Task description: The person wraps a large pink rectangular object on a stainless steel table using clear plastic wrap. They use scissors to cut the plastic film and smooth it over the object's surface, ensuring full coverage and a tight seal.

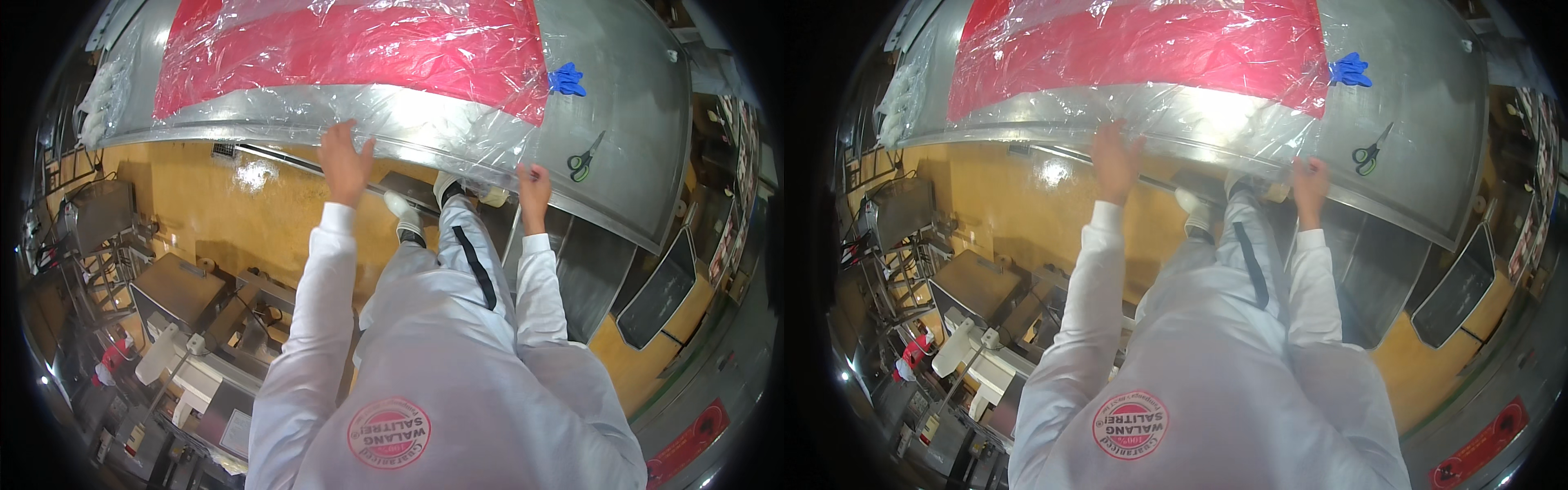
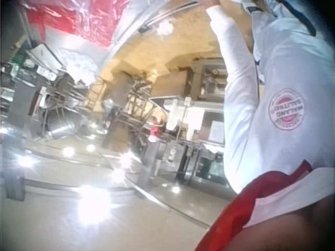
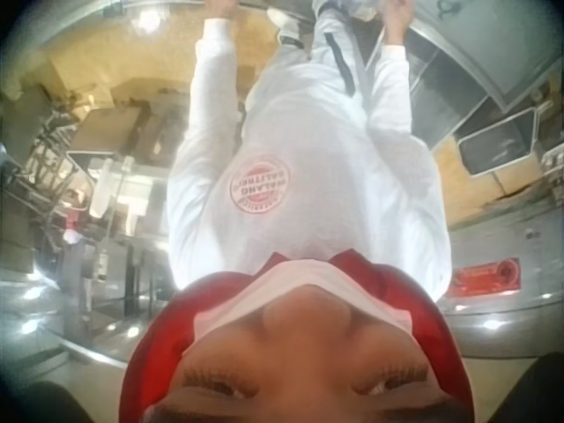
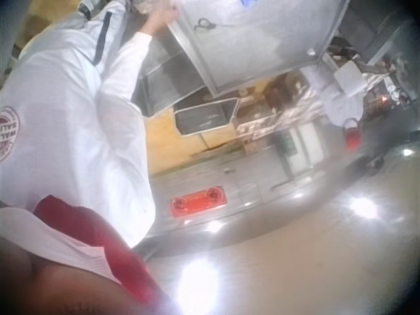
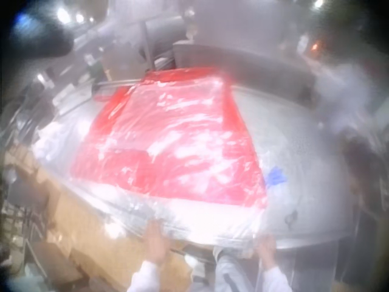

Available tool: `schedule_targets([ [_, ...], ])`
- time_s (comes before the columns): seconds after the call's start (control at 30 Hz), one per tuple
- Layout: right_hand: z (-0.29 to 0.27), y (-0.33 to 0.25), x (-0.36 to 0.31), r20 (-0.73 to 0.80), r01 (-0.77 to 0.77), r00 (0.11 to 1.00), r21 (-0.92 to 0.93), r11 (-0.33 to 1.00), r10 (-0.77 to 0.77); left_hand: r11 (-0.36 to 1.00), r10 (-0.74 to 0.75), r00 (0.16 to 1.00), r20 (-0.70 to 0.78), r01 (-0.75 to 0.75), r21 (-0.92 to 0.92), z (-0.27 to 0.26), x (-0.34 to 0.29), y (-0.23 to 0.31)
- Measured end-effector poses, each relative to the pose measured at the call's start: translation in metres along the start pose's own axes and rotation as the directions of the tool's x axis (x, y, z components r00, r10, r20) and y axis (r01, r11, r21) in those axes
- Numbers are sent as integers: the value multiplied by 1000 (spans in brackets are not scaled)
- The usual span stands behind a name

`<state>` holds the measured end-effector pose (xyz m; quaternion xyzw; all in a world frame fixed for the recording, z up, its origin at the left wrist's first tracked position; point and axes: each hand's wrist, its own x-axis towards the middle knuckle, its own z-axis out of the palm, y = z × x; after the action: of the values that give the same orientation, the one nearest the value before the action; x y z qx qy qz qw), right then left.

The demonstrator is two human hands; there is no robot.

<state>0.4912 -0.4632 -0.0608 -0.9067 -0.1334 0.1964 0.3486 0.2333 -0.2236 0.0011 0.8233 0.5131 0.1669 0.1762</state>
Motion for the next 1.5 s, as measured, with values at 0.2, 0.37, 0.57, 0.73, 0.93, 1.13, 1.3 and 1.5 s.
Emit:
schedule_targets([
  [0.2,1,8,5,-19,29,998,-659,752,-56,926,373,922,102,-377,24,57,-26,52],
  [0.37,-10,55,48,-49,32,998,-162,986,-41,946,245,964,99,-260,191,66,-7,45],
  [0.57,-106,57,47,74,-239,970,496,835,233,917,397,873,285,-391,-78,40,-6,1],
  [0.73,-158,60,51,34,-203,977,433,878,209,899,423,835,352,-435,-48,28,-17,-6],
  [0.93,-174,91,59,1,-70,997,217,974,72,768,637,751,172,-602,-218,37,-31,-9],
  [1.13,-171,114,50,-6,-104,994,122,987,106,735,675,660,330,-566,-373,2,-66,15],
  [1.3,-167,154,60,-193,-2,980,-225,974,-42,756,653,594,469,-538,-372,11,-79,-1],
  [1.5,-163,146,49,-99,-17,994,-489,872,-36,865,485,583,652,-426,-264,-5,-65,1],
])
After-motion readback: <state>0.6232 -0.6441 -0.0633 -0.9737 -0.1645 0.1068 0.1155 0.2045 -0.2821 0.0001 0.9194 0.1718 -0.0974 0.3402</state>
